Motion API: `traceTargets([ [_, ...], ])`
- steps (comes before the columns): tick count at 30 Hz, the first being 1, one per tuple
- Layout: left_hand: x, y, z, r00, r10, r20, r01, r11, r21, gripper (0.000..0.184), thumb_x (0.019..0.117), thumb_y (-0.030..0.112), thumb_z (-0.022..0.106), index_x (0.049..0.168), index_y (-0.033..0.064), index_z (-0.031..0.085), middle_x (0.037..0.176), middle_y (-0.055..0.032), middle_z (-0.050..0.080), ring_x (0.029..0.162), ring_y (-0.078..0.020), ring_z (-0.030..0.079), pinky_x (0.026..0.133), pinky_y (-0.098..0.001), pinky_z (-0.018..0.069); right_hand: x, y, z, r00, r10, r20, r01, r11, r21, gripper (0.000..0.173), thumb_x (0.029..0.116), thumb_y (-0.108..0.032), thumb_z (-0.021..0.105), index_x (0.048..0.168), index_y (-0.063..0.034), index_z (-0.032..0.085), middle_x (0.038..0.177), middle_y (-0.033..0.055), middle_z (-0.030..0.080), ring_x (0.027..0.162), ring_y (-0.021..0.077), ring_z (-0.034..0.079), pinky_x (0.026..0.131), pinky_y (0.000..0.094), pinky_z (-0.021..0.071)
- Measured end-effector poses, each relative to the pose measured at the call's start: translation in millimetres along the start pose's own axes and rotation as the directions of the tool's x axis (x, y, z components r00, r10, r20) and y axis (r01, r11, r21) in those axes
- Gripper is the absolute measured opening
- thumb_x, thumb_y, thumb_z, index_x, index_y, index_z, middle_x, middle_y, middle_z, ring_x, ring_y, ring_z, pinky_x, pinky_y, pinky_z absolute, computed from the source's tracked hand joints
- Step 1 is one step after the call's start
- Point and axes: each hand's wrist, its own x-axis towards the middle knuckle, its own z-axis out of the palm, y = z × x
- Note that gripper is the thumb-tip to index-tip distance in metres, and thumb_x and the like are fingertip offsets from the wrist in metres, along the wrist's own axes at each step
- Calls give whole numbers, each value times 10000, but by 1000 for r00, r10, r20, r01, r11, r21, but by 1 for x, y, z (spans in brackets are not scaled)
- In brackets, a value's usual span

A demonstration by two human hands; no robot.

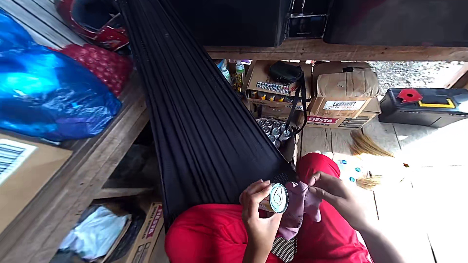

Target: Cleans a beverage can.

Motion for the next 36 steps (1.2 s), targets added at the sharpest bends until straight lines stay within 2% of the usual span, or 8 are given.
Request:
traceTargets([
  [7, 0, -7, -85, 991, 94, 98, -114, 968, 225, 312, 835, 225, 794, 1098, 173, 635, 1153, 32, 722, 1216, -88, 602, 1085, -323, 403, -18, -19, 122, 950, -171, -262, 234, 944, 234, 154, 876, -138, 768, 1027, -169, 758, 901, -73, 771, 793, 18, 716, 743, 191, 599],
  [11, 2, -4, -107, 980, 69, 186, -110, 970, 217, 299, 839, 251, 796, 1083, 164, 647, 1147, 35, 725, 1213, -86, 604, 1103, -336, 392, -19, -9, 178, 817, -528, -232, 493, 848, -196, 106, 951, -180, 693, 1022, -133, 756, 1001, -25, 745, 974, 40, 688, 880, 185, 562],
  [15, -1, -2, -103, 977, 67, 205, -107, 976, 192, 325, 818, 230, 808, 1087, 148, 644, 1140, 14, 722, 1194, -101, 612, 1079, -327, 415, -11, -7, 185, 709, -651, -271, 498, 734, -461, 98, 941, -135, 657, 978, -93, 738, 937, 18, 699, 942, 45, 640, 867, 138, 508],
  [22, -2, 4, -31, 986, 117, 121, -144, 959, 243, 232, 853, 229, 774, 1053, 153, 683, 1112, 20, 740, 1179, -108, 612, 1058, -334, 389, 1, -11, 117, 831, -444, -337, 333, 880, -338, 99, 863, -141, 674, 898, -55, 705, 894, 8, 710, 788, -15, 661, 699, 129, 562],
  [29, 3, 18, 61, 969, 213, 125, -241, 925, 294, 146, 896, 182, 718, 1039, 202, 702, 1131, 43, 734, 1197, -106, 589, 1020, -337, 357, 12, -16, 14, 930, -110, -352, 96, 994, -56, 56, 850, -133, 693, 881, -109, 653, 826, -41, 714, 741, 35, 696, 662, 194, 597],
  [33, -15, 70, 102, 870, 402, 286, -413, 911, -24, 125, 1015, 160, 591, 1028, 224, 697, 1101, 51, 706, 1165, -116, 584, 1047, -296, 380, 20, 9, -33, 950, 95, -296, -42, 983, 180, 93, 930, -2, 610, 917, -82, 657, 795, -50, 706, 710, 23, 661, 676, 216, 563],
  [35, -28, 101, 122, 782, 496, 378, -495, 862, -109, 228, 1034, 120, 530, 1072, 216, 734, 1122, 26, 747, 1136, -147, 627, 986, -346, 397, 18, 12, -31, 962, 173, -210, -107, 951, 289, 127, 909, 22, 629, 876, -92, 673, 761, -64, 713, 688, 13, 663, 665, 215, 564],
  [36, -28, 107, 130, 786, 484, 385, -473, 871, -130, 231, 1026, 122, 538, 1067, 223, 741, 1131, 18, 753, 1145, -159, 631, 981, -376, 388, 17, 11, -27, 967, 182, -181, -117, 940, 319, 133, 899, 30, 634, 875, -94, 674, 762, -66, 720, 687, 11, 669, 664, 211, 565],
])
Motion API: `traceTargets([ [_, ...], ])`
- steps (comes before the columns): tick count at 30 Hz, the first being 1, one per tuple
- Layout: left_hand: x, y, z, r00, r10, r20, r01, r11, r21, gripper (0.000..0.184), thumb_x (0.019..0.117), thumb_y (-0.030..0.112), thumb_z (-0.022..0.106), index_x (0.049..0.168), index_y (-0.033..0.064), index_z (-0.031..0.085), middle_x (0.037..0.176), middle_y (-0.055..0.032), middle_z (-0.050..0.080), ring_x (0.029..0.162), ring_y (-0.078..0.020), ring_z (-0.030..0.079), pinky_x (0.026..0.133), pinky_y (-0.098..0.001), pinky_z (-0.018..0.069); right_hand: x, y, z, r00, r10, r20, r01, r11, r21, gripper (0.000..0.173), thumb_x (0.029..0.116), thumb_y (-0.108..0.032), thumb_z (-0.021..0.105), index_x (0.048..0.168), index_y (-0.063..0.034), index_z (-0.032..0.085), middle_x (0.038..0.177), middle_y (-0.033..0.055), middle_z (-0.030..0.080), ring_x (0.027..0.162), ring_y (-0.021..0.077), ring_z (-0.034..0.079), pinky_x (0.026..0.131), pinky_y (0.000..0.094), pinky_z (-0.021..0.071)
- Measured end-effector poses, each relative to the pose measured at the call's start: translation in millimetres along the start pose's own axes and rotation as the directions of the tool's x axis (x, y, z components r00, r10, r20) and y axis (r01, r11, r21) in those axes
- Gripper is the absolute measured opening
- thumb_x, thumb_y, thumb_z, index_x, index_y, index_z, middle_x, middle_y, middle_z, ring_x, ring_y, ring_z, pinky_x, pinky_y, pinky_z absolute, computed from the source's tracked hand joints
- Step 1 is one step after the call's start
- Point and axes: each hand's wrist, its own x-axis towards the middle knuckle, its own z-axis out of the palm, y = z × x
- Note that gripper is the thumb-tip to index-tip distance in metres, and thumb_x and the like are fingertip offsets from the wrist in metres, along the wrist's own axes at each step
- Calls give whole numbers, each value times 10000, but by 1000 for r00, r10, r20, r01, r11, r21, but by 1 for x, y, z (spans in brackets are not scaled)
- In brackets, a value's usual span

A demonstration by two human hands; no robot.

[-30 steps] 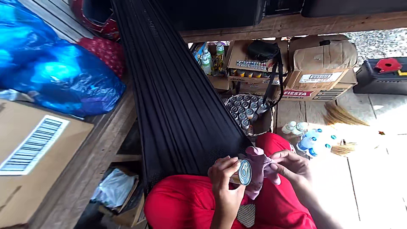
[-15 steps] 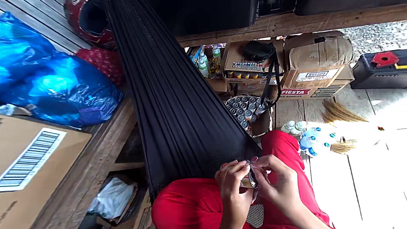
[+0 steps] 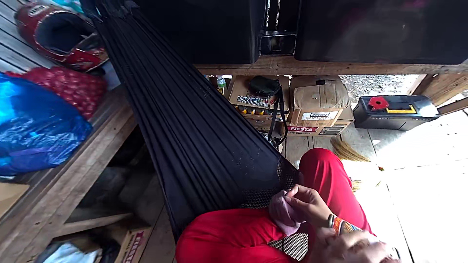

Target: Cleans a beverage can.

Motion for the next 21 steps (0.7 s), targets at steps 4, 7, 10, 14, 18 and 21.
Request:
traceTargets([
  [4, 9, -36, -8, 932, -279, -230, 225, 946, -234, 205, 869, 173, 762, 1054, 158, 675, 1116, 12, 710, 1188, -127, 605, 1085, -311, 425, -11, -30, 10, 961, 234, -150, -205, 960, 189, 134, 962, 94, 512, 970, 25, 627, 749, 20, 706, 669, 56, 671, 669, 228, 572],
  [7, -8, -71, -47, 846, -458, -273, 364, 870, -333, 485, 727, 205, 877, 1144, 141, 638, 1181, 17, 707, 1224, -99, 608, 1082, -294, 468, -24, -16, 12, 946, 247, -211, -215, 963, 164, 154, 1019, 27, 476, 1112, 27, 599, 915, 40, 685, 806, 76, 660, 763, 251, 558],
  [10, -38, -84, -90, 800, -517, -304, 426, 847, -319, 531, 695, 192, 898, 1153, 155, 632, 1203, 25, 704, 1235, -97, 610, 1080, -287, 487, -35, 15, 34, 956, 140, -256, -106, 984, 140, 111, 995, 7, 550, 1078, -2, 623, 860, 19, 709, 765, 81, 673, 692, 262, 566],
  [14, -74, -83, -144, 800, -523, -294, 495, 852, -170, 479, 738, 217, 872, 1147, 156, 632, 1191, 20, 719, 1234, -94, 609, 1121, -354, 425, -65, 17, 104, 953, -151, -263, 193, 971, 142, 135, 845, 54, 707, 956, -23, 710, 819, 11, 748, 724, 92, 716, 692, 255, 616],
  [18, -96, -81, -190, 861, -453, -231, 476, 878, 54, 392, 804, 280, 825, 1122, 166, 626, 1163, 27, 715, 1231, -91, 605, 1149, -408, 386, -80, 42, 164, 790, -612, -35, 606, 788, -107, 100, 922, -144, 738, 1022, -138, 741, 983, -49, 761, 889, 24, 715, 795, 193, 603],
  [21, -103, -80, -212, 900, -411, -144, 430, 892, 142, 322, 819, 247, 796, 1098, 180, 649, 1146, 31, 723, 1229, -103, 604, 1155, -415, 351, -76, 53, 187, 664, -747, 18, 716, 629, -304, 74, 965, -165, 688, 1009, -109, 707, 988, -14, 742, 945, 37, 703, 819, 181, 588],
])
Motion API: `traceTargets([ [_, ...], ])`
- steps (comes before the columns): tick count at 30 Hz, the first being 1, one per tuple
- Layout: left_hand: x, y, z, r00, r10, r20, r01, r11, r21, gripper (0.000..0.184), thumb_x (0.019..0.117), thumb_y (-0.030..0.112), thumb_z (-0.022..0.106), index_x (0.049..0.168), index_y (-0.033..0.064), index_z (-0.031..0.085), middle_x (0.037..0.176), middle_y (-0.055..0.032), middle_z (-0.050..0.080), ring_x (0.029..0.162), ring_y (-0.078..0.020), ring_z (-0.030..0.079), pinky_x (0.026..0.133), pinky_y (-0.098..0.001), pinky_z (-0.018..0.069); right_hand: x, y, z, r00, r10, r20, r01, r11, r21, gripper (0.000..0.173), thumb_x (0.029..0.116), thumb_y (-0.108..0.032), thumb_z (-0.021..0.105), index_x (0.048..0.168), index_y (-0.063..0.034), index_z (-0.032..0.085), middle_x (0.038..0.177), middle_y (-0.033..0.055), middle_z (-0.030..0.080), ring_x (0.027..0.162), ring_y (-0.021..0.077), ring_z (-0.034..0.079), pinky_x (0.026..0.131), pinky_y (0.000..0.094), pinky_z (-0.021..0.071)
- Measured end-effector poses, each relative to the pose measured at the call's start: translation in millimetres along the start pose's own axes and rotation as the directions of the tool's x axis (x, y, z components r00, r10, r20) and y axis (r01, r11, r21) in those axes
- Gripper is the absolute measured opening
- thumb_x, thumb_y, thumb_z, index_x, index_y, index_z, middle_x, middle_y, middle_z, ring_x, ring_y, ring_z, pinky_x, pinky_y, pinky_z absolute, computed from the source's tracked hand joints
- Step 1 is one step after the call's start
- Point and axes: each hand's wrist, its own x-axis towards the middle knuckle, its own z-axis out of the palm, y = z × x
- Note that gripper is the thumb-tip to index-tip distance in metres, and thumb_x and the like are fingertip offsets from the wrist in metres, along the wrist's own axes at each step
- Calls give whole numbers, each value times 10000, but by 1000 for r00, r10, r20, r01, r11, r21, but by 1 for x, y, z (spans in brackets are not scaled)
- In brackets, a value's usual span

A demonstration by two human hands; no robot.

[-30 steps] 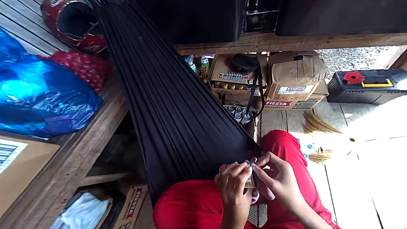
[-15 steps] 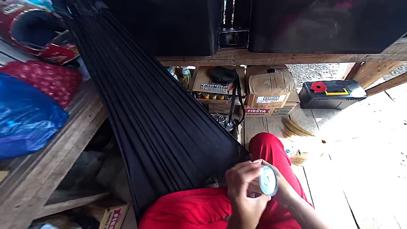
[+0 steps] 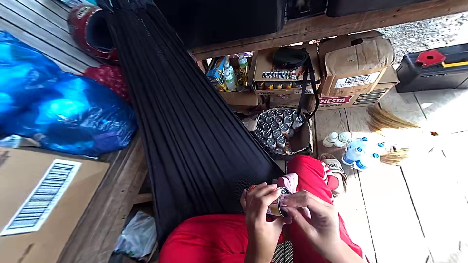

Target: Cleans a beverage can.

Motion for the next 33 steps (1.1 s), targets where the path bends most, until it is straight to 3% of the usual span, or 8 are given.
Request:
traceTargets([
  [5, 0, 0, 4, 1000, 13, 1, -13, 998, 64, 220, 847, 195, 762, 1052, 172, 686, 1106, 27, 742, 1194, -111, 624, 1134, -425, 347, 10, 5, -1, 999, 26, -44, -32, 990, -141, 62, 941, -132, 684, 948, -74, 705, 942, 6, 750, 917, 23, 701, 830, 168, 573],
  [9, 6, 4, 38, 999, 40, -30, -35, 988, 150, 175, 869, 196, 748, 1042, 185, 723, 1103, 30, 748, 1203, -107, 616, 1135, -437, 309, 26, 21, -31, 987, 157, -23, -159, 974, -158, 81, 896, -126, 691, 911, -46, 692, 876, -9, 736, 796, -17, 689, 749, 147, 583],
  [17, 33, 29, 131, 990, 115, -86, -92, 967, 236, 144, 924, 172, 688, 1039, 254, 715, 1128, 70, 738, 1215, -85, 603, 1131, -451, 276, 78, 52, -121, 814, 571, 102, -576, 817, 17, 46, 874, -126, 665, 875, -114, 621, 761, -56, 684, 651, 23, 655, 590, 186, 555],
  [20, 46, 45, 160, 985, 170, -42, -153, 952, 263, 167, 965, 162, 634, 1056, 281, 708, 1161, 87, 727, 1242, -72, 577, 1124, -428, 251, 89, 58, -154, 681, 718, 147, -733, 668, 130, 64, 880, -71, 604, 841, -121, 592, 696, -48, 620, 569, 33, 572, 521, 202, 469],
  [23, 54, 56, 178, 970, 245, 8, -237, 928, 289, 175, 1017, 182, 563, 1077, 300, 677, 1204, 102, 706, 1283, -60, 540, 1142, -418, 214, 99, 55, -184, 433, 848, 306, -898, 374, 233, 78, 935, -105, 537, 884, -127, 593, 745, -14, 657, 641, 74, 643, 587, 260, 548],
  [26, 55, 60, 182, 955, 293, 43, -293, 911, 290, 196, 1042, 192, 520, 1114, 308, 662, 1234, 109, 690, 1307, -64, 518, 1136, -420, 212, 97, 54, -198, 277, 847, 453, -944, 152, 293, 104, 930, -148, 540, 871, -163, 624, 790, 0, 708, 736, 88, 693, 683, 292, 581],
  [29, 50, 54, 172, 957, 287, 42, -289, 935, 204, 203, 1043, 181, 517, 1104, 296, 673, 1222, 107, 698, 1291, -65, 528, 1104, -403, 245, 86, 48, -195, 214, 769, 602, -949, 18, 314, 106, 909, -172, 593, 877, -195, 691, 837, 0, 747, 792, 86, 722, 733, 292, 599],
  [33, 37, 32, 144, 996, 84, -40, -88, 990, -107, 152, 906, 219, 729, 1047, 196, 678, 1131, 44, 732, 1236, -103, 597, 1104, -338, 389, 56, 37, -170, 201, 476, 856, -979, 83, 184, 26, 920, -277, 708, 905, -261, 723, 804, -81, 724, 692, 2, 667, 619, 199, 546],
])
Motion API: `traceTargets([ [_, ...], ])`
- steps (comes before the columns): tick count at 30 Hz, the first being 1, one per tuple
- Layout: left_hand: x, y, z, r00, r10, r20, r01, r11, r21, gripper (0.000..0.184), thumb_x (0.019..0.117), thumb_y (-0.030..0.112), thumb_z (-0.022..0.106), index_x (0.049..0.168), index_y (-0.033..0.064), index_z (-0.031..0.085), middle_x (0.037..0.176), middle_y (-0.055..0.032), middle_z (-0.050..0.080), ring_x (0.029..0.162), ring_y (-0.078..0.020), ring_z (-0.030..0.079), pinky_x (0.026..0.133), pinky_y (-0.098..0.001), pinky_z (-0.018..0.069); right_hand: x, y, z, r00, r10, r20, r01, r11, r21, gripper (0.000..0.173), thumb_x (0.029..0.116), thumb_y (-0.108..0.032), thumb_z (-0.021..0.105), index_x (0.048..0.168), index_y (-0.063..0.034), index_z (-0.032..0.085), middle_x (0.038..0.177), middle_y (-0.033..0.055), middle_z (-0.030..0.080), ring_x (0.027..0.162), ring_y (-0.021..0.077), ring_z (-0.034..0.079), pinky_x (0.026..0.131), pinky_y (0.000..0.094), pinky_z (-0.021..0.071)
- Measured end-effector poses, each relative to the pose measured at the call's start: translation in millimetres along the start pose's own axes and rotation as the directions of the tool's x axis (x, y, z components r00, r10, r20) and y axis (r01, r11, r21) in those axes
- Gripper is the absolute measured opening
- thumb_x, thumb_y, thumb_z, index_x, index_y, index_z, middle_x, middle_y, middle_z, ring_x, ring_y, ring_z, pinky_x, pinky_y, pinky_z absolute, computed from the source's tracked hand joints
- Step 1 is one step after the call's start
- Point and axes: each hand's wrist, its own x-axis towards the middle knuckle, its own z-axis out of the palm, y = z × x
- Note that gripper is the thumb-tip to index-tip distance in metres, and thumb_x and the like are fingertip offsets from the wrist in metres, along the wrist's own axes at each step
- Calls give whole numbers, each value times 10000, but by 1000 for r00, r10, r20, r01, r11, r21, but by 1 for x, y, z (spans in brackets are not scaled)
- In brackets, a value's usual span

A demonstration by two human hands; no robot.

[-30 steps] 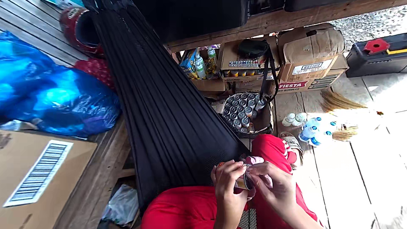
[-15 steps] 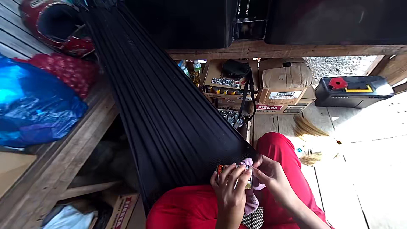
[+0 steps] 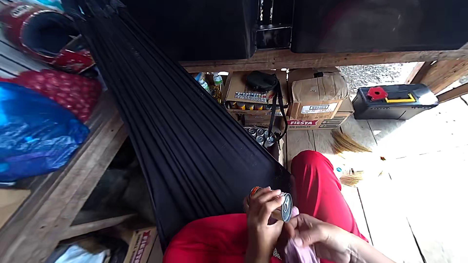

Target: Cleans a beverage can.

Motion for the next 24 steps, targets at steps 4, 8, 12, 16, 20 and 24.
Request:
traceTargets([
  [4, -20, -12, -40, 997, -36, -65, 33, 998, -47, 238, 845, 199, 779, 1043, 161, 653, 1105, 28, 731, 1219, -105, 610, 1090, -324, 426, 36, 46, 38, 942, 5, 334, 48, 988, -150, 10, 940, -245, 687, 949, -242, 690, 775, -127, 701, 639, -39, 634, 555, 158, 501],
  [8, -35, -15, -96, 996, -76, -45, 74, 996, -51, 255, 837, 180, 785, 1050, 152, 648, 1115, 17, 726, 1218, -117, 611, 1085, -331, 434, 57, 69, 64, 898, -161, 411, 245, 956, -161, 204, 959, -128, 697, 1162, -124, 710, 987, -69, 757, 874, 11, 710, 805, 205, 580],
  [12, -42, -20, -140, 995, -95, 17, 95, 995, -39, 287, 838, 205, 792, 1069, 138, 634, 1127, 10, 723, 1225, -118, 609, 1102, -333, 426, 59, 70, 81, 859, -404, 314, 481, 846, -228, 168, 954, -157, 722, 1118, -139, 753, 1001, -71, 763, 883, -12, 704, 800, 175, 583],
  [16, -44, -19, -157, 985, -161, 59, 167, 978, -126, 368, 810, 204, 827, 1106, 141, 619, 1167, 15, 712, 1250, -112, 599, 1108, -309, 448, 59, 57, 92, 748, -653, 115, 651, 691, -312, 155, 971, -251, 701, 1102, -177, 740, 985, -78, 733, 916, -11, 677, 824, 167, 559],
  [20, -48, -16, -137, 969, -236, 66, 245, 932, -266, 448, 751, 158, 873, 1121, 117, 625, 1191, -8, 702, 1242, -115, 614, 1076, -284, 495, 64, 46, 97, 611, -789, -68, 652, 550, -522, 148, 970, -245, 696, 1091, -169, 737, 1001, -87, 739, 903, -7, 690, 815, 168, 583],
  [24, -42, -7, -98, 961, -275, 35, 269, 891, -366, 508, 727, 148, 894, 1155, 124, 623, 1227, -6, 685, 1242, -108, 613, 1073, -285, 504, 67, 34, 86, 449, -881, -147, 449, 364, -816, 108, 945, -184, 689, 1019, -109, 714, 939, -63, 737, 807, -17, 680, 748, 158, 585],
])
